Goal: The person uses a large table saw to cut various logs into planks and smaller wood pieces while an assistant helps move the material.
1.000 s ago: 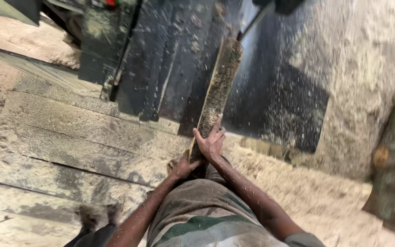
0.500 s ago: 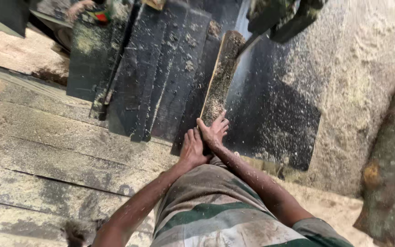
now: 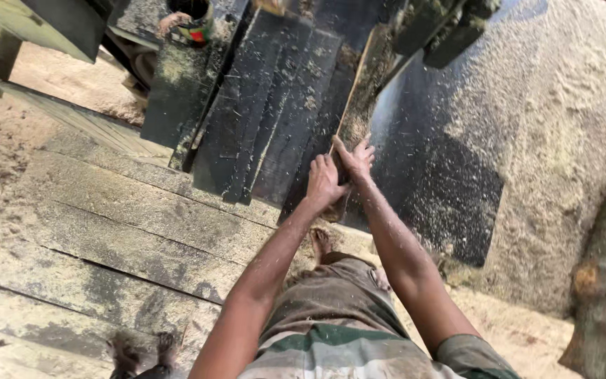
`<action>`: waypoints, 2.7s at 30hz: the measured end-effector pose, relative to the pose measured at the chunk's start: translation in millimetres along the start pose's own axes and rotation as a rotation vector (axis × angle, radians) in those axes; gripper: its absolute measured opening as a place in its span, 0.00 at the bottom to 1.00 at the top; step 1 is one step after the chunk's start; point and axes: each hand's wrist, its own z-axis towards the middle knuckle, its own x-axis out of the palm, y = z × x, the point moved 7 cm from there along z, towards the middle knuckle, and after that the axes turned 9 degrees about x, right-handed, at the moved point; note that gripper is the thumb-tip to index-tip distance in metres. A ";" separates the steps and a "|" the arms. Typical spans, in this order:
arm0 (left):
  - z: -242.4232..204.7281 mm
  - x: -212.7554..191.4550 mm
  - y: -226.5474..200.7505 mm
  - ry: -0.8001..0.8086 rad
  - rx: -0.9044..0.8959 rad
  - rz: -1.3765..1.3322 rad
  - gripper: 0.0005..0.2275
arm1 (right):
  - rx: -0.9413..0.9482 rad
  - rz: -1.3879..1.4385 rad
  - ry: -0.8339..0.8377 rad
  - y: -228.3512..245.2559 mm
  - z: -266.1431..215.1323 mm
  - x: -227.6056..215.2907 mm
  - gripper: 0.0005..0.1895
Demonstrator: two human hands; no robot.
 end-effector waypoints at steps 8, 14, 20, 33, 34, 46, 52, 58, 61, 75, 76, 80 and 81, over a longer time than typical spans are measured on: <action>-43.0 -7.9 7.5 -0.631 -0.086 -0.337 0.19 | -0.092 1.090 0.134 -75.6 -136.5 33.4 0.32; -21.5 -23.3 -3.2 -0.641 -0.179 -0.379 0.17 | -0.070 0.998 -0.081 -64.6 -123.4 27.3 0.30; 54.2 -22.4 -11.0 -0.709 -0.115 -0.353 0.15 | -0.122 0.944 -0.141 -48.1 -39.3 17.0 0.30; -1.2 -45.7 -26.7 -0.704 -0.034 -0.315 0.12 | 0.076 0.949 -0.178 24.5 101.4 -9.8 0.29; -34.4 -34.0 -27.9 -0.652 -0.078 -0.275 0.10 | 0.089 0.834 -0.213 25.7 119.4 -12.8 0.29; -458.5 59.8 71.0 -0.075 -1.054 -0.361 0.17 | -0.512 -0.466 -0.243 -125.9 -34.6 -120.0 0.40; -531.4 118.9 131.9 0.515 -1.264 -0.295 0.28 | -0.080 -0.421 -0.453 -294.5 -127.0 -210.7 0.45; -379.0 100.3 99.7 0.242 -0.896 -0.355 0.22 | 0.785 0.035 -0.666 -499.7 -207.5 -317.2 0.48; -336.7 78.7 52.7 -0.016 -0.781 -0.677 0.19 | 0.945 0.936 -0.567 -571.2 -236.2 -322.3 0.54; -306.9 205.3 -36.4 0.546 -0.498 -0.022 0.22 | 0.475 1.949 -0.255 -671.6 -231.2 -508.8 0.65; -296.9 213.6 -53.2 0.560 -0.390 0.063 0.22 | 0.521 1.970 -0.275 -677.2 -227.6 -511.6 0.63; -273.7 233.8 -93.5 0.511 -0.450 -0.032 0.24 | 0.676 1.953 -0.462 -694.0 -226.0 -495.2 0.58; -266.2 239.3 -105.5 0.519 -0.368 -0.009 0.24 | 0.702 1.921 -0.534 -697.8 -227.6 -489.5 0.57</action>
